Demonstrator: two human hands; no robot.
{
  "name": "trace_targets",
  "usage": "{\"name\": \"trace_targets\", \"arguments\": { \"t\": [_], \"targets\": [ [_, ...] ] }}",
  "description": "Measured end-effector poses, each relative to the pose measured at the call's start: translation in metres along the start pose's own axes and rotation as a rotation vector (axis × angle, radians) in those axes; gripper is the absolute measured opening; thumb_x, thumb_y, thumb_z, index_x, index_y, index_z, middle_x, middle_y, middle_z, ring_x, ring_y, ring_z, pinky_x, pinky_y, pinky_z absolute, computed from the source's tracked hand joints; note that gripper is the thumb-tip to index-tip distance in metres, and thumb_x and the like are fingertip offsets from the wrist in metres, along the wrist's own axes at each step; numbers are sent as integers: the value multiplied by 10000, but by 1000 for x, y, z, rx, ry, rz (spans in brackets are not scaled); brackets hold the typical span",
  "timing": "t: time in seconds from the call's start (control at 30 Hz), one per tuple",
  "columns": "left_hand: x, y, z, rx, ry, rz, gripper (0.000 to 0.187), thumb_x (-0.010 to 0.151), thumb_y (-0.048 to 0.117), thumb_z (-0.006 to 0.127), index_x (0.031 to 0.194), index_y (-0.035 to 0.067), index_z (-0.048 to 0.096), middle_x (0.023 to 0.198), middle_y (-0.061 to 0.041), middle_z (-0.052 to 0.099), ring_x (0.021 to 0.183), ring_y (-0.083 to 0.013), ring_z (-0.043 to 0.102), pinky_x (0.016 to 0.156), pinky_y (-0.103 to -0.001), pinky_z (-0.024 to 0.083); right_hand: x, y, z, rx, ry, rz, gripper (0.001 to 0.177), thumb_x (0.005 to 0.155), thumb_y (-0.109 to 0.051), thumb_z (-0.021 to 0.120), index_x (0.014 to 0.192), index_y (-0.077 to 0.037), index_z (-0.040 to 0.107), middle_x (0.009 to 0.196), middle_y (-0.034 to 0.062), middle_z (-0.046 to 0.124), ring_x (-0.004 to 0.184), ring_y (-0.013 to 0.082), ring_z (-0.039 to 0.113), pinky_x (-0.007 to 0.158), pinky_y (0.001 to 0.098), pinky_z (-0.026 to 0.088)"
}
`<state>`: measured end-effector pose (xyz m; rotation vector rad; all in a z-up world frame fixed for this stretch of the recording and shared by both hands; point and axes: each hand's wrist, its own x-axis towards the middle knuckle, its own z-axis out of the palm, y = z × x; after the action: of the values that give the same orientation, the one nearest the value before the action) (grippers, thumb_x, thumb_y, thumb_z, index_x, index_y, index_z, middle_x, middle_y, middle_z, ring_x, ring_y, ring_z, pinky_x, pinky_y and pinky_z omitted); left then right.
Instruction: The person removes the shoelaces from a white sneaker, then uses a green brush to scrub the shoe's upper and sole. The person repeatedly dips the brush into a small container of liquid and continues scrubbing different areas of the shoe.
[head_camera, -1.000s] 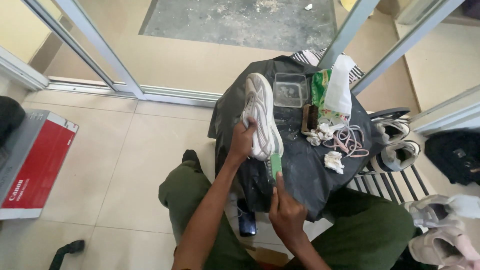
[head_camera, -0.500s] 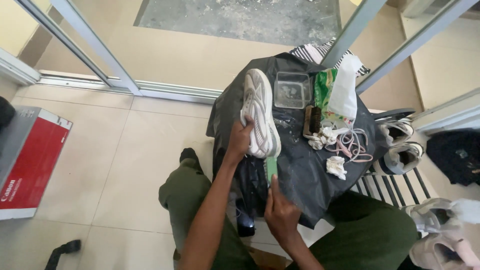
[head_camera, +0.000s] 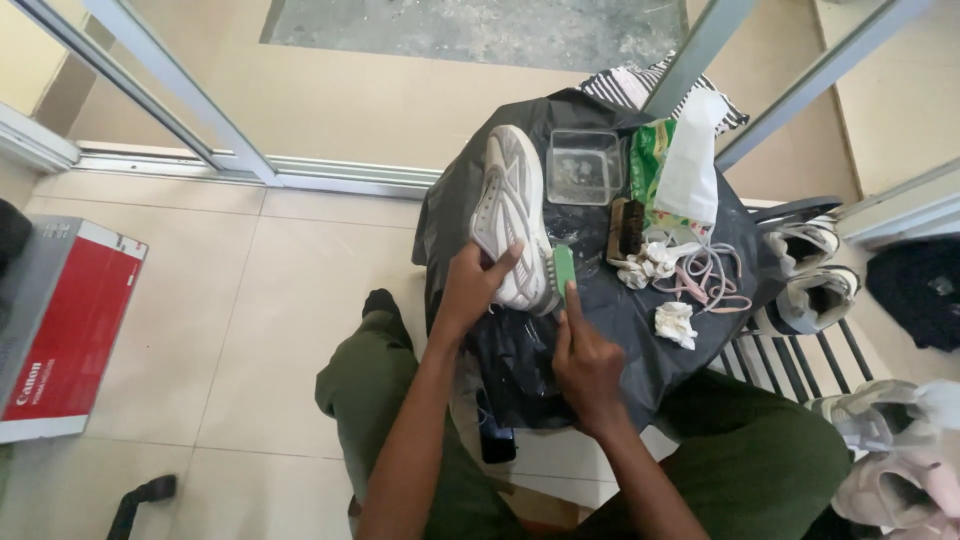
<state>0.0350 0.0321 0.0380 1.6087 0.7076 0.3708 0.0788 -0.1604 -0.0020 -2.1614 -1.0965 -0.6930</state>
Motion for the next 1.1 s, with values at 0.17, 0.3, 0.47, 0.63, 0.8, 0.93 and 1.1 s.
{"name": "trace_targets", "arguments": {
  "t": [0.17, 0.3, 0.47, 0.63, 0.8, 0.93, 1.1],
  "targets": [
    [-39, 31, -9, 86, -96, -18, 726, 913, 477, 732, 1340, -84, 559, 1250, -326, 666, 1200, -483, 630, 953, -565, 543, -12, 6, 1, 94, -23, 91, 452, 942, -44, 695, 1391, -97, 696, 649, 176, 707, 507, 358, 668, 423, 391, 456],
    [-37, 11, -11, 151, -180, -34, 746, 900, 433, 746, 1357, -124, 551, 1299, -336, 645, 1250, -503, 585, 1009, -597, 510, 31, 8, -16, 129, -22, 112, 434, 969, -63, 695, 1397, -130, 706, 706, 217, 713, 600, 430, 674, 489, 449, 453],
    [-24, -15, -15, 182, -172, 21, 566, 811, 423, 824, 960, -98, 660, 893, -235, 721, 928, -321, 676, 724, -427, 519, 139, 77, 31, -96, -346, 189, 381, 1047, -300, 570, 1407, -267, 689, 761, 287, 705, 723, 523, 694, 646, 614, 514],
    [-14, -43, -15, 220, -177, 142, 616, 697, 447, 889, 761, -86, 587, 640, -220, 570, 697, -228, 554, 587, -383, 420, 185, 171, 146, -235, -588, 130, 316, 992, -496, 552, 1176, -401, 791, 717, 107, 732, 727, 451, 742, 639, 586, 575],
    [-3, -70, -6, 281, -183, 215, 581, 650, 407, 929, 650, -19, 533, 572, -242, 476, 586, -201, 478, 536, -367, 377, 192, 172, 160, -288, -793, 141, 346, 944, -406, 585, 929, -165, 833, 824, 198, 736, 845, 485, 739, 741, 623, 572],
    [-2, -73, -5, 267, -185, 214, 543, 674, 372, 920, 668, -20, 545, 582, -239, 531, 592, -196, 513, 532, -355, 375, 200, 174, 160, -333, -908, 181, 354, 911, -393, 620, 949, -106, 824, 911, 218, 762, 934, 480, 742, 786, 663, 555],
    [-1, -73, -2, 298, -185, 228, 517, 646, 341, 952, 656, 21, 545, 556, -152, 516, 584, -162, 459, 531, -327, 357, 222, 174, 156, -266, -995, 113, 279, 934, -234, 621, 840, -10, 760, 707, 190, 709, 756, 465, 726, 710, 630, 547]
  ]
}}
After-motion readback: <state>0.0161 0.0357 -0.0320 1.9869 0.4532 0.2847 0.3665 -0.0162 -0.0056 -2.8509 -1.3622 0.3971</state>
